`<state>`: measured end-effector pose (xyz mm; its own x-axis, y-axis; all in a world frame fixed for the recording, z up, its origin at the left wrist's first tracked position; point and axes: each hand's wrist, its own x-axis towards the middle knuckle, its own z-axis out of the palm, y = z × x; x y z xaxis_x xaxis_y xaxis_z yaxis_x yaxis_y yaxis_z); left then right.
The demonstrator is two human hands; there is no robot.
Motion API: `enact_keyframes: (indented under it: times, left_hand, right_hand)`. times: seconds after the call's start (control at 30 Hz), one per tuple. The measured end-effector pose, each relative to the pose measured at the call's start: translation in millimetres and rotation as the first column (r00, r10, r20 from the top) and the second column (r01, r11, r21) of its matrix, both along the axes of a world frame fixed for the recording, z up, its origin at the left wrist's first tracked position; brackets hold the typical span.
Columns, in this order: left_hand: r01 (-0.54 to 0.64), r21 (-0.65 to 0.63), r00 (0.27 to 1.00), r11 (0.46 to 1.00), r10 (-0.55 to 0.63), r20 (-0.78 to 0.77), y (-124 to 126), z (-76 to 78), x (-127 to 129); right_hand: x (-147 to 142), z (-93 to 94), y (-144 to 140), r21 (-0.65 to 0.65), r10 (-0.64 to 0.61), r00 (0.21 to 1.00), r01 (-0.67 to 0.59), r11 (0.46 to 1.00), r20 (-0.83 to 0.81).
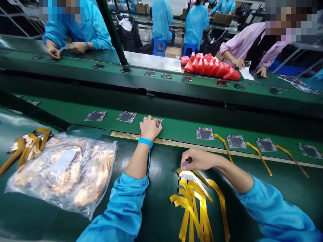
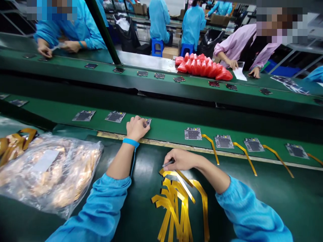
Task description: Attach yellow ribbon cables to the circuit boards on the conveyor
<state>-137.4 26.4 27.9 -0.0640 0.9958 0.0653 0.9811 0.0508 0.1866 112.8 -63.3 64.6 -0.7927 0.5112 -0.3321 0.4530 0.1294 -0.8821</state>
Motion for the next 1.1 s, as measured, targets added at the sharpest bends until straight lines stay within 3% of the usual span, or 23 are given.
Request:
enact_keyframes:
  times: [0.1, 0.2, 0.3, 0.4, 0.5, 0.7, 1.1]
  left_hand:
    - [0.0, -0.024, 1.0, 1.0, 0.0, -0.008, -0.9, 3.9, 0.1]
    - [0.042, -0.04, 0.999, 0.998, -0.042, 0.003, -1.0, 7.1, -5.0]
    - [0.124, -0.062, 0.992, 0.99, -0.123, 0.025, 0.0, 8.2, -13.2]
    - [0.233, -0.107, 0.972, 0.967, -0.23, 0.037, 0.5, 8.8, -20.5]
    - [0.31, -0.151, 0.951, 0.939, -0.309, 0.035, -1.3, 11.2, -23.5]
    - [0.359, -0.188, 0.932, 0.914, -0.361, 0.026, -5.7, 17.7, -19.2]
    - [0.383, -0.18, 0.924, 0.906, -0.377, 0.067, -4.9, 13.4, -10.3]
  right_hand:
    - [-5.8, -1.5, 12.8, -0.028, -0.062, 0.998, 0.061, 0.998, -0.027]
    - [-16.1, -11.1, 32.1, 0.032, -0.218, 0.974, 0.22, 0.975, -0.059]
    - [-31.6, -27.0, 54.9, 0.139, -0.463, 0.883, 0.468, 0.872, -0.072]
    - [-48.2, -41.2, 76.0, 0.284, -0.609, 0.793, 0.59, 0.755, -0.03]
    - [-61.1, -48.9, 91.5, 0.351, -0.688, 0.726, 0.638, 0.685, 0.024]
    - [-72.0, -49.8, 104.7, 0.369, -0.777, 0.62, 0.701, 0.61, 0.106]
    - [-67.4, -43.4, 103.3, 0.405, -0.818, 0.522, 0.712, 0.574, 0.242]
